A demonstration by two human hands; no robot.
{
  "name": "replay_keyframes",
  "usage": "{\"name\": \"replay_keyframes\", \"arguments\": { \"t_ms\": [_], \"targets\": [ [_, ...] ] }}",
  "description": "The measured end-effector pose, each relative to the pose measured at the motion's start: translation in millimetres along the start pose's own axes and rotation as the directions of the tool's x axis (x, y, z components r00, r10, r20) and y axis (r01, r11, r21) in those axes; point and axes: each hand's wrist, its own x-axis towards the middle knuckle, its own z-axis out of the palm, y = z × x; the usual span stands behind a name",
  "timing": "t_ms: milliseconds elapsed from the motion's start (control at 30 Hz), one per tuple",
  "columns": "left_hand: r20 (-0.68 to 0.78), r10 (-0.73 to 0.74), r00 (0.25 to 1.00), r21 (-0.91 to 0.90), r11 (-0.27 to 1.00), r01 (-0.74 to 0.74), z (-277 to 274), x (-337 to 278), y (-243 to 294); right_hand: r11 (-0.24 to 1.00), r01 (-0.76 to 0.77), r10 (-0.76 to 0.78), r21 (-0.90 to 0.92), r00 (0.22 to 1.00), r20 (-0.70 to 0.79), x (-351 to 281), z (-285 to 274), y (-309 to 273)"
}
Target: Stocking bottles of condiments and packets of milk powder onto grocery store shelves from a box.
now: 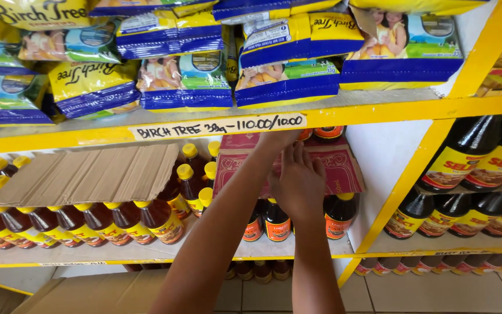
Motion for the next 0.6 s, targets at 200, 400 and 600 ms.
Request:
{"name": "replay_keyframes", "arguments": {
  "t_ms": [200,400,600],
  "targets": [
    [-0.015,0.06,0.998,0.049,0.997,-0.059,23,12,-19,0.999,-0.015,0.013,0.039,0.999,0.05,12,2,2],
    [-0.214,0.17,0.962,-0.061,0.98,-0.187,20,-4,-12,1.0,-0.008,0.007,0.03,1.0,0.02,11,5,4],
    [-0.084,0.05,0.995,-0.203,0.977,-0.066,-45,-33,13,0.994,0.105,-0.107,-0.032,0.993,-0.046,-10,-19,-15]
  ]
}}
